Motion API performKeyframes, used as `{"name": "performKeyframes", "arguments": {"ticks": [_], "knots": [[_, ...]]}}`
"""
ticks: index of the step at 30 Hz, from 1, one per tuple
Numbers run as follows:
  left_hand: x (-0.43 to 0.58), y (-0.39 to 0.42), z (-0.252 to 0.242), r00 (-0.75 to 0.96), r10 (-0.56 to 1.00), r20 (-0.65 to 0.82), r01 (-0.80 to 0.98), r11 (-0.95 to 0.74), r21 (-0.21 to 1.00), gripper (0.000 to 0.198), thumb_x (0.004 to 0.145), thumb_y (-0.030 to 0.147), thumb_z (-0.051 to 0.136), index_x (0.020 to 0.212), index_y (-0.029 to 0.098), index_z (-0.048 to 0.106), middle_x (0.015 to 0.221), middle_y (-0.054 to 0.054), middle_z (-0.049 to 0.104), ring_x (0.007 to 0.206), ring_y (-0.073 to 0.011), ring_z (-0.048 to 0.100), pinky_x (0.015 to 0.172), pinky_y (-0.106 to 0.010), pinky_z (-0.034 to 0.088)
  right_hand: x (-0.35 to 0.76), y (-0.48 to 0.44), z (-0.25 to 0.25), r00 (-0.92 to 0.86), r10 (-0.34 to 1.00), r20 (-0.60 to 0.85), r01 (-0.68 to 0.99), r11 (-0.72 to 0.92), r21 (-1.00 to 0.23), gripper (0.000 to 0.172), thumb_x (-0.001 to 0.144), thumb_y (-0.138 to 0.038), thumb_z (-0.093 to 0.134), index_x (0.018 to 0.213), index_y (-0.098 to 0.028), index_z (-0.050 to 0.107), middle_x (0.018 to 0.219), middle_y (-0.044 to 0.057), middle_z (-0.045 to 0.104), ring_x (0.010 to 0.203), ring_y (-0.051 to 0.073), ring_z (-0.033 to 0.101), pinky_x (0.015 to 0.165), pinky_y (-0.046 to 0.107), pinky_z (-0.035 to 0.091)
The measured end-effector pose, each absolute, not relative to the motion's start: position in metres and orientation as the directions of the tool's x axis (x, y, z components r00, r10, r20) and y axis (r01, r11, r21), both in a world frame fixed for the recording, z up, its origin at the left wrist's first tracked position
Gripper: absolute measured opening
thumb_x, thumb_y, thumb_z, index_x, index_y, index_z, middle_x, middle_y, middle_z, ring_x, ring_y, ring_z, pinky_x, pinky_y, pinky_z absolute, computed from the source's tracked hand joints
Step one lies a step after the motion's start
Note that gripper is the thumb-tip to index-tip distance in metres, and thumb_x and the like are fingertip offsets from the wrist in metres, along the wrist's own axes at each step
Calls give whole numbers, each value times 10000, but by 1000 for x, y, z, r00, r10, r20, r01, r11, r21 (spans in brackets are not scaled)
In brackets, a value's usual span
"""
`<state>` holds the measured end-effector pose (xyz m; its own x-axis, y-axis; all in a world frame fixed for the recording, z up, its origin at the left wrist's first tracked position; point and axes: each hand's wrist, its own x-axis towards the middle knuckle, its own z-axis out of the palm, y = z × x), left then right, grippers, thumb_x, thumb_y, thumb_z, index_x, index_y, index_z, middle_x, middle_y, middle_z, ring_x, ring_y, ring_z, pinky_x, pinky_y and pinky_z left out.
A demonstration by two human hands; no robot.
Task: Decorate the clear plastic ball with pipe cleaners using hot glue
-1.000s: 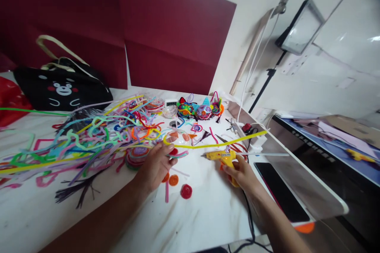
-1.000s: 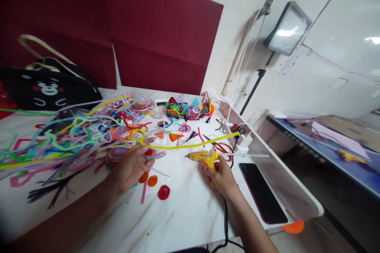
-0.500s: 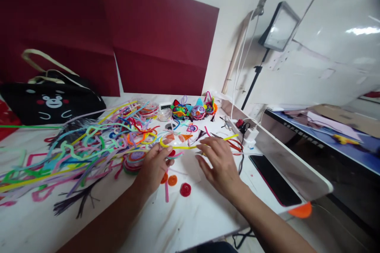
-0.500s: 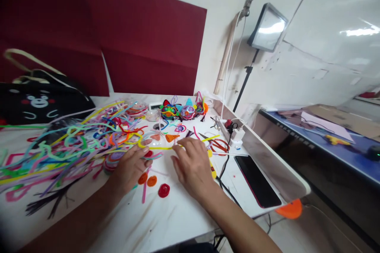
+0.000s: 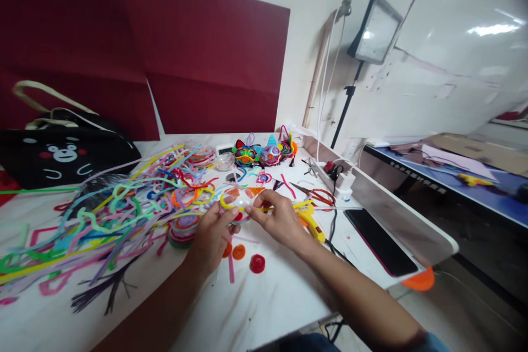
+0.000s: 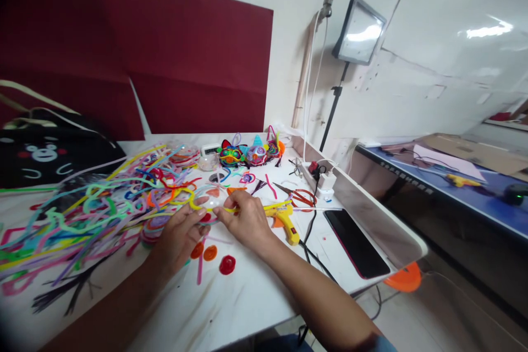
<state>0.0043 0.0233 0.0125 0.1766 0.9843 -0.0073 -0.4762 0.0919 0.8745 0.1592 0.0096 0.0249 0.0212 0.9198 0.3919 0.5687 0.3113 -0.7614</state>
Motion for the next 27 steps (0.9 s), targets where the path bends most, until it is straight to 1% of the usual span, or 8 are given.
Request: {"name": "performKeyframes", "arguments": {"ticks": [4,8,11,15,18,22,27], "knots": [[3,25,7,200,980,17,-457,78,886,410,657,230,803,1025,206,624,864,0,649,697,-114,572,544,-216,418,159,12,26,46,949,312,526,242,-815,207,772,-353,700,714,-195,580,680,-25,593,628,120,521,611,237,388],[0,29,0,210,977,25,-436,71,897,384,685,255,792,1028,213,626,840,10,636,697,-113,581,552,-210,437,158,14,27,57,962,266,497,203,-844,216,747,-340,720,682,-192,576,670,-29,596,632,118,511,623,240,384],[-1,33,-3,203,979,31,-446,64,893,369,673,261,793,1005,218,637,802,19,622,695,-116,571,528,-199,429,158,17,27,58,971,230,480,175,-860,227,725,-342,740,673,-190,580,655,-35,590,629,114,508,619,239,376],[0,34,-1,191,981,17,-444,70,893,375,633,256,812,969,208,654,785,11,609,685,-115,548,515,-197,424,159,21,24,46,983,178,464,137,-875,248,722,-376,737,694,-195,569,641,-40,576,606,113,498,574,238,352],[1,32,2,174,985,-9,-443,87,892,424,593,257,830,980,211,664,796,11,613,657,-110,532,493,-197,413,160,25,20,59,985,162,452,118,-884,299,695,-413,754,776,-205,555,729,-35,590,634,118,501,568,241,347],[3,29,7,151,988,-20,-459,88,884,448,561,256,841,973,221,669,761,26,605,621,-103,516,455,-187,392,161,30,15,83,986,145,415,98,-904,462,639,-470,789,939,-222,540,908,-8,608,719,136,521,629,262,388],[2,28,6,156,988,-9,-480,84,873,419,559,218,843,938,215,663,747,28,608,585,-91,496,425,-178,366,160,34,5,60,991,116,275,95,-957,630,615,-478,805,1112,-233,505,1016,31,611,829,169,577,697,291,437]]}}
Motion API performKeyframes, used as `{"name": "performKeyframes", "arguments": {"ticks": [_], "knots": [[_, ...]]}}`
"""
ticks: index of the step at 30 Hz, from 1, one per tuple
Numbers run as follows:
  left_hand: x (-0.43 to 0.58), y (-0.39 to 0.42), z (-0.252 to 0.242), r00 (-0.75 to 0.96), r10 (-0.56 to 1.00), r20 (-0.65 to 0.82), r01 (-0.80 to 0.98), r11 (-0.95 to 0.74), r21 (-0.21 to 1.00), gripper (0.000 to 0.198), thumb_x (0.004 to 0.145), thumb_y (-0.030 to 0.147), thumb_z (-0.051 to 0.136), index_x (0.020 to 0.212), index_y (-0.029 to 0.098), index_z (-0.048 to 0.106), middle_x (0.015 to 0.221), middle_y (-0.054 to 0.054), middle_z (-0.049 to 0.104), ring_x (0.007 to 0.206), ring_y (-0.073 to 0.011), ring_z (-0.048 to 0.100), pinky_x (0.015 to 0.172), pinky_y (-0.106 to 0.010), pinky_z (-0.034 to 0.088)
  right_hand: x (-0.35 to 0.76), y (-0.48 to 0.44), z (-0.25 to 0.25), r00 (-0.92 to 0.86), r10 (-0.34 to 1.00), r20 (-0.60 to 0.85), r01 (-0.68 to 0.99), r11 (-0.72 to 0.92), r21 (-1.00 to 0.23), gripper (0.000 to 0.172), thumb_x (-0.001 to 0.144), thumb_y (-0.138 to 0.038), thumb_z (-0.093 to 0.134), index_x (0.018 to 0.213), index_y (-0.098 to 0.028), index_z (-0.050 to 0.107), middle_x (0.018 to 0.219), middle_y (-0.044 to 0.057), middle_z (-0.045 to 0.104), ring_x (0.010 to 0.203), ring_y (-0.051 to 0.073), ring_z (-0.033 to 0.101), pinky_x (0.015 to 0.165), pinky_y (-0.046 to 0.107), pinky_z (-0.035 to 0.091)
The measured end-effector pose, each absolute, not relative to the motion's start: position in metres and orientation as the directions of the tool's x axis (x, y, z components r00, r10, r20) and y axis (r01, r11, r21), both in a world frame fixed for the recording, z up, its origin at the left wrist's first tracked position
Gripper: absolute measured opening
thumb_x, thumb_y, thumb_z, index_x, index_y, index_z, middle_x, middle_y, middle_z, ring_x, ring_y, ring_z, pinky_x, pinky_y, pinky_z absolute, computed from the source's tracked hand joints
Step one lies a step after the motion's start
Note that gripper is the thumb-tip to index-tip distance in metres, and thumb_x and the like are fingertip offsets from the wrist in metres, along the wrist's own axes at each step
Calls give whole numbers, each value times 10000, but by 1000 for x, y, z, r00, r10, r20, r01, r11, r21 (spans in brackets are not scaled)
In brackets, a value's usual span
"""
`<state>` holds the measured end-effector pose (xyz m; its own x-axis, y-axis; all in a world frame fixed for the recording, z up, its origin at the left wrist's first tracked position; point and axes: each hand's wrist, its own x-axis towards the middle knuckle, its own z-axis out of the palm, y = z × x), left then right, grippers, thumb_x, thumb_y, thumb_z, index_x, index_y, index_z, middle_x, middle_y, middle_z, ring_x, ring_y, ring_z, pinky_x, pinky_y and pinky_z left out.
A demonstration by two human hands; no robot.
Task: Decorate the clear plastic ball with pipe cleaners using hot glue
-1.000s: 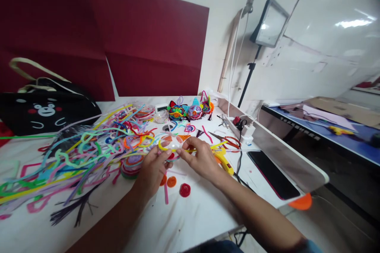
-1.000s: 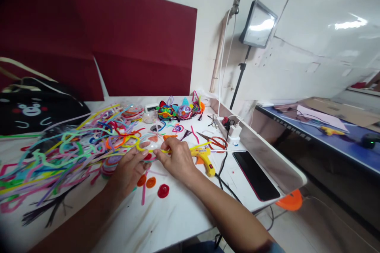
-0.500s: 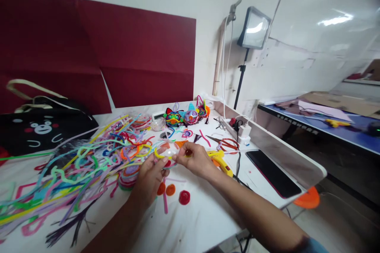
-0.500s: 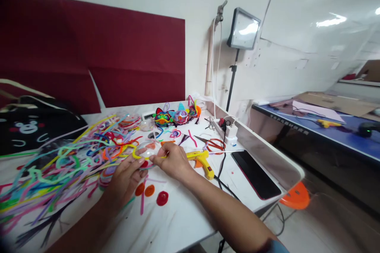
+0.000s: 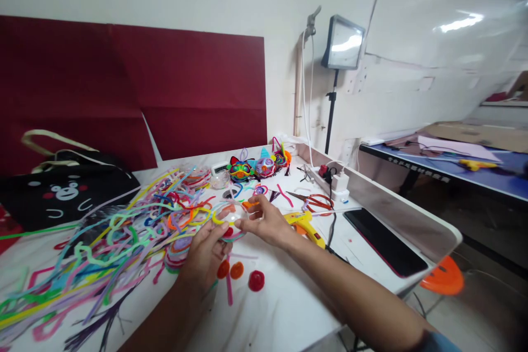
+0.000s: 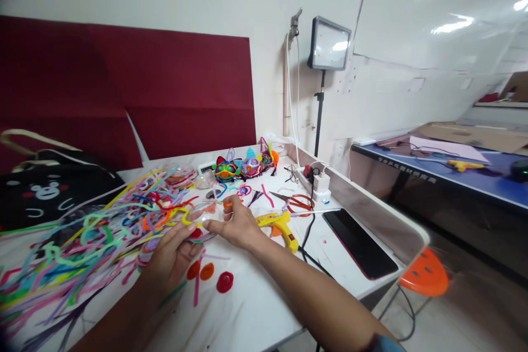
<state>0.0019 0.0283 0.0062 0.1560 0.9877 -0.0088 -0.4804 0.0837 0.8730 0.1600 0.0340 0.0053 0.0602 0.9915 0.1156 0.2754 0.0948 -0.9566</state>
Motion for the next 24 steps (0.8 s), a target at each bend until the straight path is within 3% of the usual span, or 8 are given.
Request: {"name": "performKeyframes", "arguments": {"ticks": [8,15,24], "knots": [[3,28,6,163,986,-24,-491,102,865,353,577,192,837,855,201,620,679,41,584,575,-100,528,419,-181,366,156,35,-2,-31,991,134,71,136,-988,595,625,-435,807,1101,-213,528,678,-62,562,629,124,541,606,254,429],[6,24,10,128,991,-44,-514,104,851,373,571,156,836,807,195,549,753,34,630,618,-107,582,445,-183,387,153,34,-6,-9,994,106,-35,106,-994,571,590,-475,808,1017,-177,574,631,-71,517,572,107,485,554,247,414],[10,23,8,107,994,-13,-534,68,843,414,549,135,845,838,187,554,799,23,623,656,-88,554,506,-181,421,148,34,-12,92,978,187,-53,193,-980,557,603,-467,800,1015,-181,558,618,-75,515,567,111,488,541,244,410]]}}
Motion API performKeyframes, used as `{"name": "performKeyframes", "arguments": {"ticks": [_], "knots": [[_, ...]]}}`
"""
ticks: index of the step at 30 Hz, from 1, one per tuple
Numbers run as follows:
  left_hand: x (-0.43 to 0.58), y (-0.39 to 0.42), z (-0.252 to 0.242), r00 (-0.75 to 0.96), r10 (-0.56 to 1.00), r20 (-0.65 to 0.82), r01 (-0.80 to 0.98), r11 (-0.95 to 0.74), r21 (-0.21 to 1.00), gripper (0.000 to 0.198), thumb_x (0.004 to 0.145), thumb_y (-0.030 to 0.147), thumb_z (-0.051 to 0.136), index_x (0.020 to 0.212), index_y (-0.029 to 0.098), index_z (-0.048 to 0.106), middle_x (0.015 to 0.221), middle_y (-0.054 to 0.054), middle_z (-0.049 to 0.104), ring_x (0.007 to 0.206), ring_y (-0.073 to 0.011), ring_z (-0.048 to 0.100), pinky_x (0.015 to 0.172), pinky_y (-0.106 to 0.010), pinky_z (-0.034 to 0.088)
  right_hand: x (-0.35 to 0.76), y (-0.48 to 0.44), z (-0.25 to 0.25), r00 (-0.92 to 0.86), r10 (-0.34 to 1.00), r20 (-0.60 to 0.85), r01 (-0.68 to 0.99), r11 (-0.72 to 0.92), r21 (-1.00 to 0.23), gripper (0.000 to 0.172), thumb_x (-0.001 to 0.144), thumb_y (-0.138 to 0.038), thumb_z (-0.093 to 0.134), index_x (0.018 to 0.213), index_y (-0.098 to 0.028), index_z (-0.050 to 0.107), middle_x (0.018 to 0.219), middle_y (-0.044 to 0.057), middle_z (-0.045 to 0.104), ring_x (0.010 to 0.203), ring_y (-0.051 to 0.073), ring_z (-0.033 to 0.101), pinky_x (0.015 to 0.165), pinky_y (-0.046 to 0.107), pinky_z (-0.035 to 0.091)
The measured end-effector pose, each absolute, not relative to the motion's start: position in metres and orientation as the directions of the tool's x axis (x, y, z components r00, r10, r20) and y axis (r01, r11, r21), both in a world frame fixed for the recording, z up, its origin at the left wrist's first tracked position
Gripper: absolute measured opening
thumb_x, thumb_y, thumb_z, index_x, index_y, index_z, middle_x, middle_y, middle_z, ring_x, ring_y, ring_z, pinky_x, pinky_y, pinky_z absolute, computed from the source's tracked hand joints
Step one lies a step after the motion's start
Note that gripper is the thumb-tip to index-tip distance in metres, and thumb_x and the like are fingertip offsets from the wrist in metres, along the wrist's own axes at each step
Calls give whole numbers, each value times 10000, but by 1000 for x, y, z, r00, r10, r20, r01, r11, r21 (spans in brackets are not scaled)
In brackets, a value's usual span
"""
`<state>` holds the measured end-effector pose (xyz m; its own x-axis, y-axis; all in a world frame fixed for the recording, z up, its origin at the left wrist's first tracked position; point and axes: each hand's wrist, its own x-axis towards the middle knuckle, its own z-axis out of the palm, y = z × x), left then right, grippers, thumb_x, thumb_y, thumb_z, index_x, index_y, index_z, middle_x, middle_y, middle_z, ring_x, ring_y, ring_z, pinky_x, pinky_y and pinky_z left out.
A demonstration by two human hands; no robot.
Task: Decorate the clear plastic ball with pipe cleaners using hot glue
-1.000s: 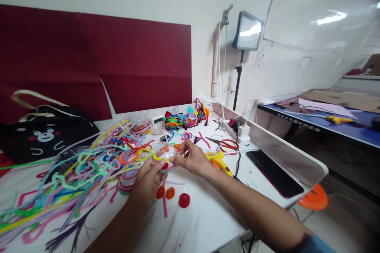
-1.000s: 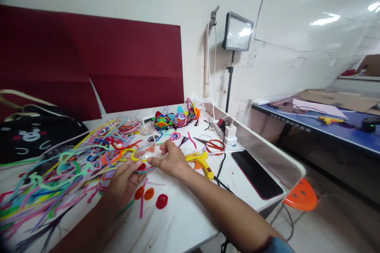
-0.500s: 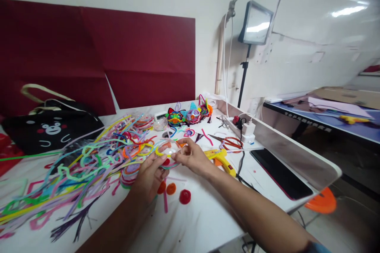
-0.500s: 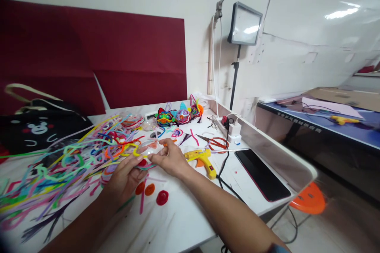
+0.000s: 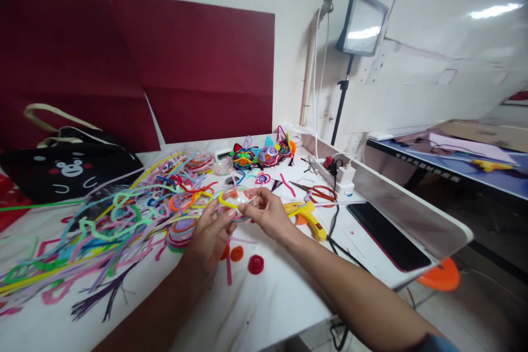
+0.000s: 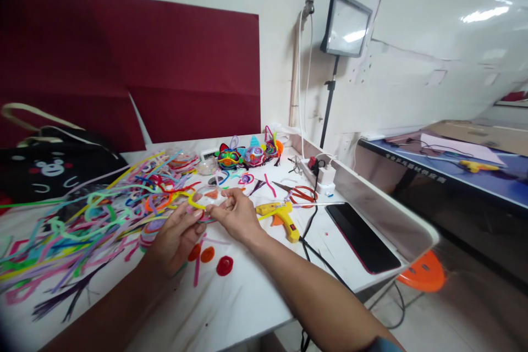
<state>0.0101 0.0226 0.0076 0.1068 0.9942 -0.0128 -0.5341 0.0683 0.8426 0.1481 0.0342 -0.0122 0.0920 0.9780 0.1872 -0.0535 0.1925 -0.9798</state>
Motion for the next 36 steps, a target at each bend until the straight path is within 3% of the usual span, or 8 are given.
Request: {"name": "performKeyframes", "arguments": {"ticks": [9,15,24,28,31,33,36], "knots": [[14,19,3,56,998,-14,-551,43,834,454,543,105,830,864,215,527,800,8,656,712,-120,603,553,-191,434,146,32,-13,98,975,197,-37,202,-979,477,659,-437,735,1009,-176,542,615,-75,507,556,106,469,537,246,386],[13,19,-5,112,994,-16,-546,75,834,471,652,157,810,980,261,489,930,-8,705,799,-147,651,558,-207,428,143,27,-12,85,979,184,10,184,-983,462,658,-398,719,1023,-183,534,649,-68,537,582,107,492,563,248,395],[14,19,-5,102,995,21,-599,45,799,376,680,146,779,860,213,456,787,21,666,752,-130,635,663,-247,477,139,25,-13,57,980,192,3,193,-981,475,679,-427,714,1040,-182,526,613,-79,475,567,111,449,553,254,405],[14,19,-5,84,996,10,-597,42,801,363,665,148,782,844,209,472,794,22,657,751,-131,632,644,-237,476,141,21,-11,31,980,195,13,195,-981,472,700,-410,707,1084,-191,540,669,-59,535,591,118,504,578,260,429],[13,21,-5,49,999,4,-598,26,801,357,659,153,792,852,210,497,805,26,649,717,-119,619,618,-227,477,144,16,-9,72,962,262,122,252,-960,459,728,-392,690,1113,-207,522,795,-23,601,656,132,563,640,277,453],[12,22,-5,30,1000,9,-596,11,803,339,664,158,794,857,208,520,806,27,640,681,-107,601,591,-217,471,146,13,-8,109,933,344,244,310,-919,392,757,-374,673,1081,-214,521,868,-5,611,674,133,563,654,281,450],[12,23,-4,20,1000,11,-600,3,800,314,665,156,795,836,212,538,793,24,627,649,-107,585,566,-217,466,148,9,-8,95,893,440,339,387,-858,158,821,-336,609,904,-211,561,825,2,603,672,134,535,635,272,431]]}}
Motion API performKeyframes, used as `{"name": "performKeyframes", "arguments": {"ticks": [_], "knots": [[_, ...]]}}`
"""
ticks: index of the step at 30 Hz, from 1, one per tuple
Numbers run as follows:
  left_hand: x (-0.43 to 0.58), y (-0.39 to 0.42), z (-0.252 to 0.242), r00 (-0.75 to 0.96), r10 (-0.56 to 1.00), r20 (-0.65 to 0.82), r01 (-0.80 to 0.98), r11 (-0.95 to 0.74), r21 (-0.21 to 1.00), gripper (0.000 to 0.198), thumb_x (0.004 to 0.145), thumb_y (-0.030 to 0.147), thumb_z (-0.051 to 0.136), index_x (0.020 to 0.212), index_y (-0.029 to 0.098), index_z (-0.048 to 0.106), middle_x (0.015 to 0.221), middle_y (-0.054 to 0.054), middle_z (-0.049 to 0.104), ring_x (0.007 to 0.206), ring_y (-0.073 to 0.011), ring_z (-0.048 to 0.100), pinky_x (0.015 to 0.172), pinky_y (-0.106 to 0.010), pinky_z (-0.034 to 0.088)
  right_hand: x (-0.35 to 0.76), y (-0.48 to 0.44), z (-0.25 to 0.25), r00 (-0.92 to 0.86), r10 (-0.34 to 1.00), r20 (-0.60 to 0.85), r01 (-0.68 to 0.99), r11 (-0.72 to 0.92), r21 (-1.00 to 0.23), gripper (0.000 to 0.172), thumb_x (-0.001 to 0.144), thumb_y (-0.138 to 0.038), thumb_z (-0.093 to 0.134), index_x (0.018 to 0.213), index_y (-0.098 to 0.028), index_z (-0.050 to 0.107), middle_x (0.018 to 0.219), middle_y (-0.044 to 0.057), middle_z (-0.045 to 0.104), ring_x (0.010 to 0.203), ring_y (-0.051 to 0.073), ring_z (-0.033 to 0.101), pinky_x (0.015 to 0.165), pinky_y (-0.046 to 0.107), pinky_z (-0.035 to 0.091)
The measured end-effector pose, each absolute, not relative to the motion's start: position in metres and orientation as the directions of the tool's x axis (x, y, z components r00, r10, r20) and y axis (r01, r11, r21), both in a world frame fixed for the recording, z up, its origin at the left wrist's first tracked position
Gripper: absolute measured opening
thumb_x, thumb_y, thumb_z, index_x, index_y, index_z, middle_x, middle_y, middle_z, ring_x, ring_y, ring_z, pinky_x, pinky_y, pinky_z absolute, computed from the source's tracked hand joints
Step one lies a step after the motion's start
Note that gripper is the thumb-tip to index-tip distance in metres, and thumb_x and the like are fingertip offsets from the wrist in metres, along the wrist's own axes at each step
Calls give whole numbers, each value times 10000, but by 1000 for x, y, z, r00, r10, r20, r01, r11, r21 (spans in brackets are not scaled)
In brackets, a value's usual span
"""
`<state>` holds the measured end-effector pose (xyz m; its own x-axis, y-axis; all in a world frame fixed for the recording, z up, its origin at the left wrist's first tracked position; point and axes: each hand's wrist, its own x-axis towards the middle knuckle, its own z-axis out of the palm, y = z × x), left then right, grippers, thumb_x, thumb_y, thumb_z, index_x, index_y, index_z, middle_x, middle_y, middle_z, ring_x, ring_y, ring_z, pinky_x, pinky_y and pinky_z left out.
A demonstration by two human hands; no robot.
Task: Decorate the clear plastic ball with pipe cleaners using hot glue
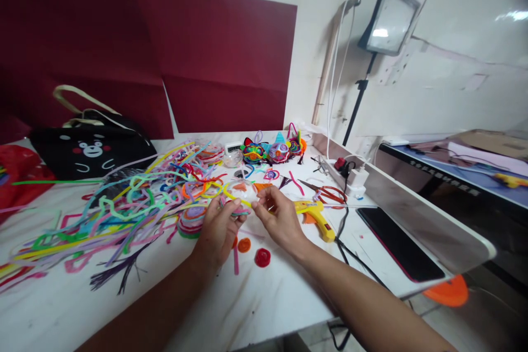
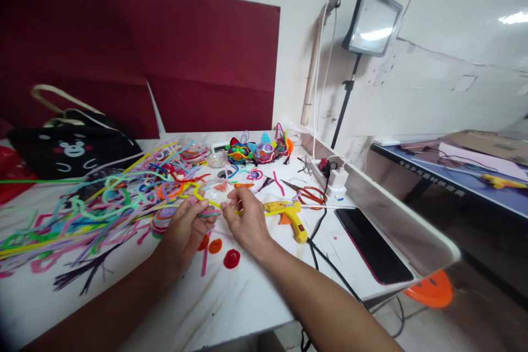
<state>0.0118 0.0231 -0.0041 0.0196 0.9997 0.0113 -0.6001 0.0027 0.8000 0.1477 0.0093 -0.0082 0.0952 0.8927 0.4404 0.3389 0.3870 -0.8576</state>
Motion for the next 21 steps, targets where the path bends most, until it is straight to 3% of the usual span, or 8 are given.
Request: {"name": "performKeyframes", "arguments": {"ticks": [3,9,21], "knots": [[12,22,-3,4,1000,-1,-607,3,795,304,656,154,799,812,217,546,775,26,618,653,-117,584,565,-226,467,146,8,-9,71,899,432,291,396,-871,137,837,-326,586,771,-207,575,728,-4,586,651,134,519,606,259,413],[13,20,-2,-6,1000,-22,-627,13,779,300,646,143,801,756,209,530,745,35,591,657,-113,568,555,-222,460,143,11,-12,91,941,325,145,310,-940,187,786,-372,636,748,-194,594,644,-26,541,576,118,470,548,247,369],[14,19,-2,-15,998,-58,-655,34,755,363,606,142,813,801,189,511,730,43,593,624,-99,566,552,-220,443,145,16,-17,52,944,325,121,317,-941,273,755,-449,692,741,-193,601,632,-29,518,576,118,426,551,254,338]]}}
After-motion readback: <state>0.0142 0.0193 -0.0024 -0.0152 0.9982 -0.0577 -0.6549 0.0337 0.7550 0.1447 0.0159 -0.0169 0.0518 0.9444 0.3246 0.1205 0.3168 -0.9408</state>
